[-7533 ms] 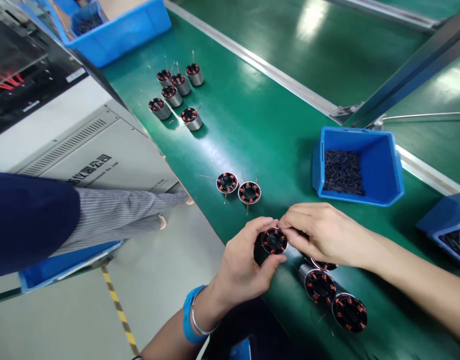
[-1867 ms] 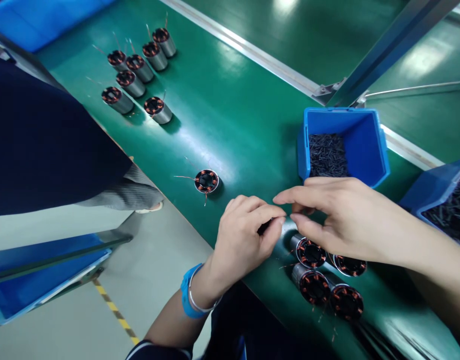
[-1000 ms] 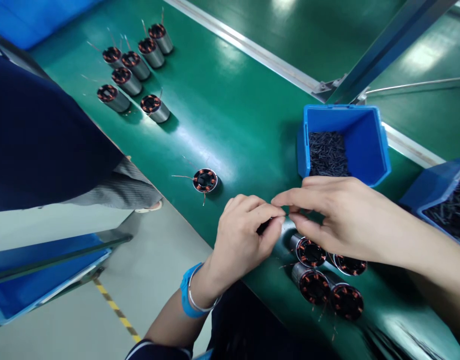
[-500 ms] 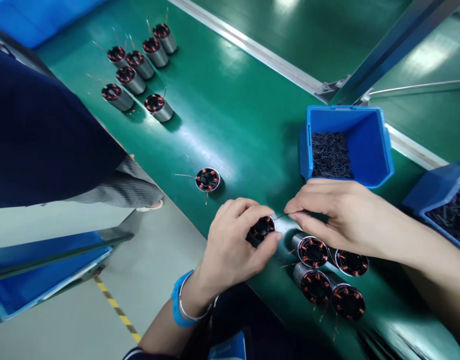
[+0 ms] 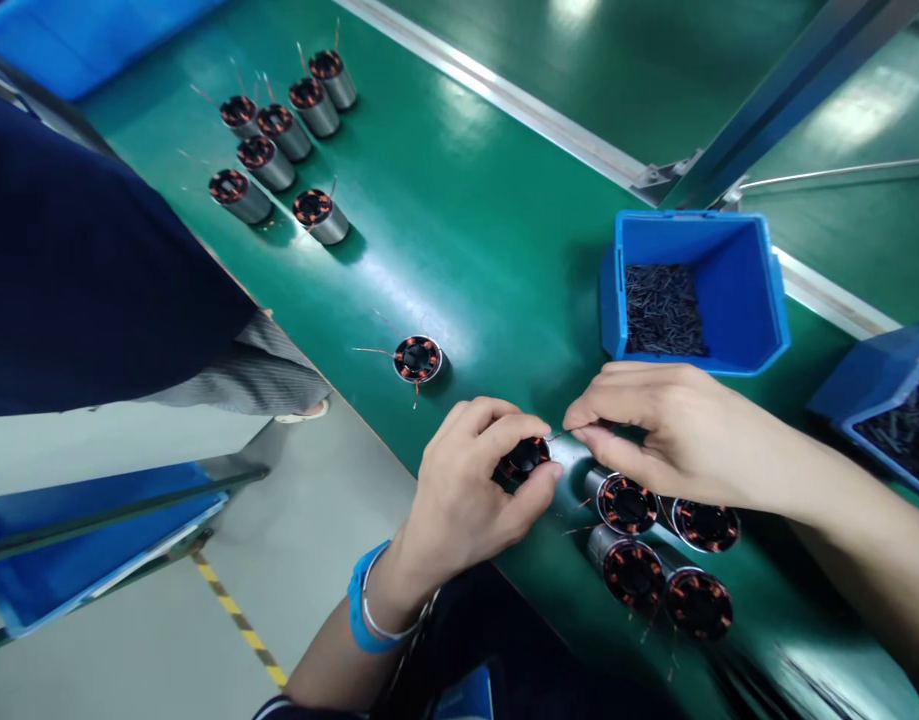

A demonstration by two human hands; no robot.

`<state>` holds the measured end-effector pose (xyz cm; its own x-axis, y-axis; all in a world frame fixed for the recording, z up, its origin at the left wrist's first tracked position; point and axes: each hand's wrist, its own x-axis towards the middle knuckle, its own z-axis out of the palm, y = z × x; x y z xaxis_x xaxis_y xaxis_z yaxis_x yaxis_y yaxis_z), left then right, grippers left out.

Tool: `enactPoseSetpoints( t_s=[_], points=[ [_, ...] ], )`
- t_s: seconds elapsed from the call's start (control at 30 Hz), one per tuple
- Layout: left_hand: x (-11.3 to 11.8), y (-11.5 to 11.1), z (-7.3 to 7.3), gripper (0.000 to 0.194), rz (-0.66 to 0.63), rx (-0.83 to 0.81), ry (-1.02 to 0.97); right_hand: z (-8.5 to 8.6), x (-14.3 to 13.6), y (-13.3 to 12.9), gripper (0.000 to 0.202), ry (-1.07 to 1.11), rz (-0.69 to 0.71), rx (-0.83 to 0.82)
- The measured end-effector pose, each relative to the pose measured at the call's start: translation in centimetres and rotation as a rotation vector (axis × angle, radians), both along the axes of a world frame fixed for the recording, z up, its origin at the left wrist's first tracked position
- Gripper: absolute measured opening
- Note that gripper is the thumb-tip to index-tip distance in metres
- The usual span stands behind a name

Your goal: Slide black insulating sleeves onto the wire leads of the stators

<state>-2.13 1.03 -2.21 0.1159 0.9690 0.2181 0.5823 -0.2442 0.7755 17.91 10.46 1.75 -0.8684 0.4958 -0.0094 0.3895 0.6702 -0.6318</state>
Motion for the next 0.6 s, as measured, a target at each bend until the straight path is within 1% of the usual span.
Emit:
enactPoseSetpoints(
  t_s=[0.17,0.27,0.33,0.43,0.6],
  points=[
    [-0.1,-0.1,0.1,0.028,-0.001,0.007,0.006,0.1,0.3,-0.6,0.021,-0.009,-0.048,0.105],
    [-0.1,-0.6,0.2,0.041,0.019,-0.010,0.017,0.1,0.3,-0.8,0.022,-0.008,-0.001,0.206],
    [-0.1,-1.0,0.1,0.047,0.061,-0.022,0.025,-0.1,0.3,-0.6,0.025,-0.036,0.039,0.262],
    [-0.1,-1.5,-0.4,0.044,0.105,-0.012,-0.011,-0.8,0.2,0.1,0.024,-0.038,0.108,0.246],
    [-0.6,-2.0,-1.0,0.045,0.033,0.011,-0.146,-2.3,-1.1,1.0,0.024,0.138,0.218,0.174]
  ],
)
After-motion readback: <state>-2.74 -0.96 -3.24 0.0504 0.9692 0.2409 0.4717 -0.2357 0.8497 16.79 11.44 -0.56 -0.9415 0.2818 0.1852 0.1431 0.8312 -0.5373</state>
